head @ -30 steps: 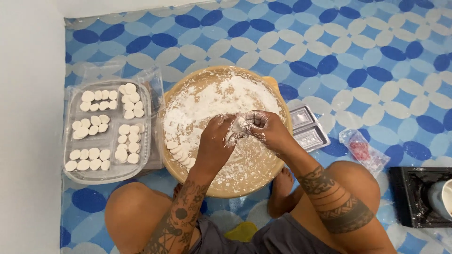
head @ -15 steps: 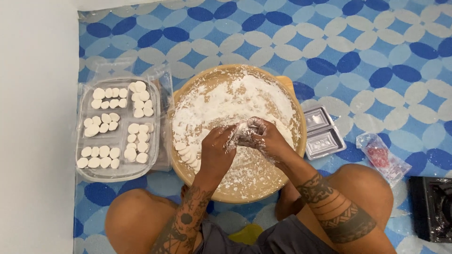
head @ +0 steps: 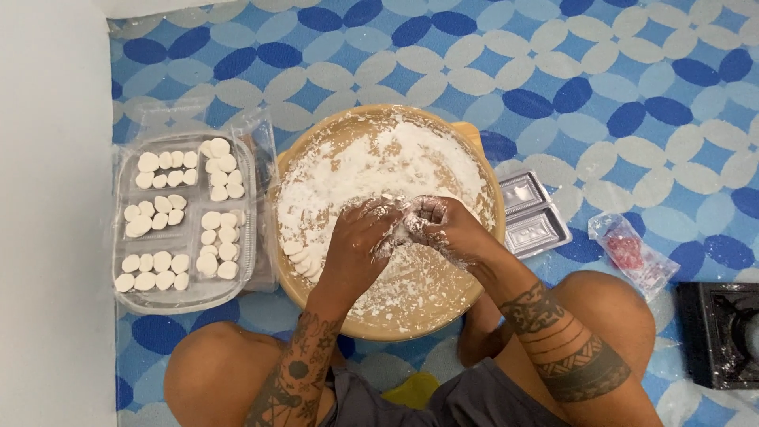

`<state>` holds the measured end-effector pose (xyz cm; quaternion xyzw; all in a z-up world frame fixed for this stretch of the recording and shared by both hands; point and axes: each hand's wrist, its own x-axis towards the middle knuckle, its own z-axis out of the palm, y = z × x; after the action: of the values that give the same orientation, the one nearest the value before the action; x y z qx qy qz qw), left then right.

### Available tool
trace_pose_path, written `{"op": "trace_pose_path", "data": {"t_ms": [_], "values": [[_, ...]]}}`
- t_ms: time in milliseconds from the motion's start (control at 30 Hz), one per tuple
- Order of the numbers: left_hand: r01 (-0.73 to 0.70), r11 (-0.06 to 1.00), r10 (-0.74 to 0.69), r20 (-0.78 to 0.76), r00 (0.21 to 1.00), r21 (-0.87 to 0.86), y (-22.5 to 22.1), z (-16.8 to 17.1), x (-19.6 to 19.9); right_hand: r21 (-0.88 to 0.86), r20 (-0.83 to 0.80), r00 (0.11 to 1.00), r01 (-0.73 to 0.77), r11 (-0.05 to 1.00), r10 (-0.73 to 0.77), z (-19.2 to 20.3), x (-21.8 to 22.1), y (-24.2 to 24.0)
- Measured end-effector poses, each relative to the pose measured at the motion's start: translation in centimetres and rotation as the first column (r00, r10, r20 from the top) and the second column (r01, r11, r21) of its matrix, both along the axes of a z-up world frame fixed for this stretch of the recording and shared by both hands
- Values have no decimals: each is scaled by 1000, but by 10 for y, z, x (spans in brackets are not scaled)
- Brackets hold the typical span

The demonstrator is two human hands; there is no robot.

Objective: Rolling and coating small dough balls in flour within a large bowl

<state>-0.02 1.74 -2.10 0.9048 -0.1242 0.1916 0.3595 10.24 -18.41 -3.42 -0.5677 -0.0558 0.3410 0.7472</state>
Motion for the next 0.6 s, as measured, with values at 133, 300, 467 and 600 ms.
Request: {"op": "trace_pose_path", "data": {"t_ms": [133,300,467,600], "values": [[-38,996,45,91,995,-75,-6,11,-5,-104,124,991,-30,994,43,-1,-1,-5],[-55,969,103,193,976,-239,-10,1,-10,-69,161,986,42,997,-30,60,-21,22],[-198,948,246,180,952,-248,-6,-36,-8,12,131,990,48,999,-49,41,-32,18],[-312,821,312,-81,946,-477,-18,-33,6,-8,289,957,6,1000,-4,22,-28,2]]}}
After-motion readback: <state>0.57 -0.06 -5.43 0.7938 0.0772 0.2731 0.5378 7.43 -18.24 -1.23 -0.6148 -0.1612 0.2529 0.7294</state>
